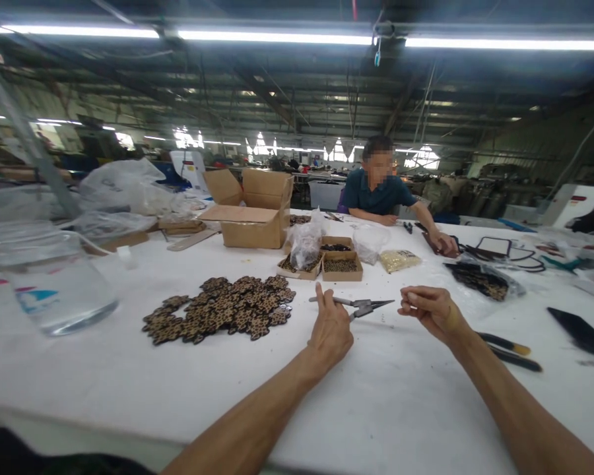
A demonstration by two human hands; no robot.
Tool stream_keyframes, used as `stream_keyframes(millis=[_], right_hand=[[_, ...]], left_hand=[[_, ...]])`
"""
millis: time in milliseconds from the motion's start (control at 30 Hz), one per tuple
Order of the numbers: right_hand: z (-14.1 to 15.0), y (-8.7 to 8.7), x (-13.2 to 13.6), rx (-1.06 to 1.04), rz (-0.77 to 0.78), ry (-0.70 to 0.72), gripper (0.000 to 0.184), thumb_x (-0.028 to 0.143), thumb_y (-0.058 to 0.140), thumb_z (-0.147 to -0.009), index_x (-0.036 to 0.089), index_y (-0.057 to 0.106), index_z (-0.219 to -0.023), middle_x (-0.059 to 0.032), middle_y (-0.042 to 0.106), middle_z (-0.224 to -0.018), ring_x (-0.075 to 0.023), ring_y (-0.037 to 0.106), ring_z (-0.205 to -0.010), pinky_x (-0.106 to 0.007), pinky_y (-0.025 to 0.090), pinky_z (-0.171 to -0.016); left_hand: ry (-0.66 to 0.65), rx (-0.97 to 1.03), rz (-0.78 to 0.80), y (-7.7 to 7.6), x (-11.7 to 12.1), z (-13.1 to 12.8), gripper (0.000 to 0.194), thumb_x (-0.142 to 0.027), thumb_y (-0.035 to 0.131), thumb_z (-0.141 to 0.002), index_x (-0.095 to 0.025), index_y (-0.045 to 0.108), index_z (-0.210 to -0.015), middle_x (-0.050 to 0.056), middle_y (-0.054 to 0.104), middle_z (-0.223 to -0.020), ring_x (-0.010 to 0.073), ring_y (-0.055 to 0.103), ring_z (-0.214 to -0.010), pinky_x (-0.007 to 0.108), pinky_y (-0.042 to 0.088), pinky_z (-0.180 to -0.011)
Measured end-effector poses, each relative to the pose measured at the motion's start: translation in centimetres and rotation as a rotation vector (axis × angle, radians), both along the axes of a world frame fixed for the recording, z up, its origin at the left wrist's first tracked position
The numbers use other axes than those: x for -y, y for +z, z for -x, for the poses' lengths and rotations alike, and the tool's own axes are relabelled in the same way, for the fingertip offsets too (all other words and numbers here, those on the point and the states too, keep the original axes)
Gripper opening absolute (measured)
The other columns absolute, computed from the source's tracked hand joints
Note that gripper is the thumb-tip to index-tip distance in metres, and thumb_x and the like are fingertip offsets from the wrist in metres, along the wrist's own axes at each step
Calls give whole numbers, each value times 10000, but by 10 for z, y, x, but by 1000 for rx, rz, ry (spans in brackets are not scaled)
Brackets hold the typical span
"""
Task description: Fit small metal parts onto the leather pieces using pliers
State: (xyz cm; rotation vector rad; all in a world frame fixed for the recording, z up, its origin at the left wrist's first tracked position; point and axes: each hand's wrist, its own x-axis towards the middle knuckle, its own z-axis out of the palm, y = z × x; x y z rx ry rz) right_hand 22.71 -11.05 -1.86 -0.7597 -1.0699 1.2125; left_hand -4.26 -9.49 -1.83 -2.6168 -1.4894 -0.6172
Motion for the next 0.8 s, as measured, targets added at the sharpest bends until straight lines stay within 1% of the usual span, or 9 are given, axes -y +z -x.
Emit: stream_keyframes(millis=[67,167,267,333,400,467,633,800], right_hand=[[2,2,2,32,4,14,258,260,919,-691,144,832,-905,-69,713,-792,-187,667,-714,-413,636,-737],[8,3,5,69,6,46,271,250,925,-675,121,833,-894,-65,701,-790,-177,667,-702,-393,640,-731],[14,1,5,72,15,22,312,266,931,-660,119,832,-917,-60,702,-783,-182,673,-708,-406,651,-740],[16,-2,4,73,32,-3,346,266,940,-642,123,830,-937,-61,713,-773,-195,687,-704,-424,657,-741],[16,-5,2,72,48,-20,356,261,945,-632,127,828,-940,-64,726,-761,-205,701,-681,-433,660,-727],[15,-7,2,70,51,-23,344,251,945,-630,131,826,-930,-65,732,-751,-210,709,-659,-430,660,-709],[14,-8,2,79,17,-15,322,246,938,-644,125,828,-921,-74,736,-766,-220,716,-671,-436,663,-710],[15,-12,1,86,-48,-50,300,244,923,-675,144,829,-941,-64,734,-874,-211,715,-716,-443,660,-764]], left_hand=[[29,-74,-37,1,0,0,438,-100,525,-656,-125,727,-1044,156,673,-1095,385,281,-1435,685,-12,-1237],[68,-148,-77,1,0,-1,433,-107,523,-672,-97,737,-1048,180,689,-1115,391,278,-1447,682,-51,-1229],[91,-160,-97,1,0,-2,446,-102,537,-669,-105,740,-1066,180,690,-1167,394,281,-1451,695,-81,-1216],[82,-170,-103,1,-1,-2,441,-95,542,-667,-105,745,-1057,181,700,-1135,400,295,-1443,713,-92,-1205],[55,-175,-97,1,-1,-3,424,-92,540,-670,-103,750,-1038,175,712,-1068,401,314,-1433,718,-93,-1204],[40,-162,-90,0,-1,-3,411,-92,535,-673,-95,751,-1022,178,710,-1054,402,316,-1433,718,-86,-1206],[56,-140,-131,-4,-3,-3,420,-93,532,-671,-64,740,-1035,210,663,-1186,403,293,-1448,706,-38,-1221],[37,-160,-106,-5,-3,-1,411,-82,522,-674,-105,753,-1013,160,703,-1071,382,334,-1414,689,-22,-1226]])
